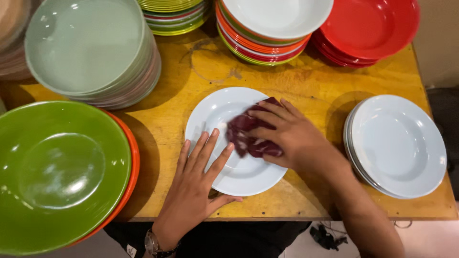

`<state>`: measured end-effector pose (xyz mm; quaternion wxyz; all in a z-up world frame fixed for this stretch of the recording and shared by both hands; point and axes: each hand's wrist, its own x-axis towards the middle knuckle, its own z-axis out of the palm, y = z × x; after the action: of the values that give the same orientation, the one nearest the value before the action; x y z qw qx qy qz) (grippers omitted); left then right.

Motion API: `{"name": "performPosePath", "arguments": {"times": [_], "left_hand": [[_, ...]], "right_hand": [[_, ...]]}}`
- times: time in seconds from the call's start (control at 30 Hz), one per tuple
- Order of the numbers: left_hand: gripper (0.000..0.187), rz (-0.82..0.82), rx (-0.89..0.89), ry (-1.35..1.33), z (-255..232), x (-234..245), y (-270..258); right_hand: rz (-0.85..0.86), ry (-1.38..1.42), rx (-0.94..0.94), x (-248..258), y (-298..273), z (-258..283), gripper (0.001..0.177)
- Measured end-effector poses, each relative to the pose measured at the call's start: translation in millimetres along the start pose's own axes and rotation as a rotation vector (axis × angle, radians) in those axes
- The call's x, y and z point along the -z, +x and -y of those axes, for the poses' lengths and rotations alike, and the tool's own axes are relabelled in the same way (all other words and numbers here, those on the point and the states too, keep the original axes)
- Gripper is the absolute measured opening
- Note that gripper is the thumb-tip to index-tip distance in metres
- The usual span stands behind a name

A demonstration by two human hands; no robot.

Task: The person wipes plates and bowls with a cloth one by one, turning each dish over to wipe both sides before placing it onto a stack.

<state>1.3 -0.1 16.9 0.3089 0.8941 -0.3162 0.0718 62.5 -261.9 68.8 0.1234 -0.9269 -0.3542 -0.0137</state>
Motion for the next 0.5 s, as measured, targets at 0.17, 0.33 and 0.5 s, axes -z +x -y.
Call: {"name": "performPosePath", "arguments": {"times": [0.17,0.33,0.5], "left_hand": [[0.103,-0.027,-0.028,-0.012,1.7,1.8,0.8],[0.103,-0.027,-0.042,-0.035,1.3,1.8,0.9],[0.101,0.004,-0.019,-0.025,2.2,1.7,-1.1]], "right_hand": [[0.111,0.259,0.109,-7.5,-5.7,12.7,0.046],[-0.043,0.211,0.227,-23.9,13.5,22.1,0.051],[0.020,-0.050,-0.142,-5.0,-5.8,9.2,0.049]]}}
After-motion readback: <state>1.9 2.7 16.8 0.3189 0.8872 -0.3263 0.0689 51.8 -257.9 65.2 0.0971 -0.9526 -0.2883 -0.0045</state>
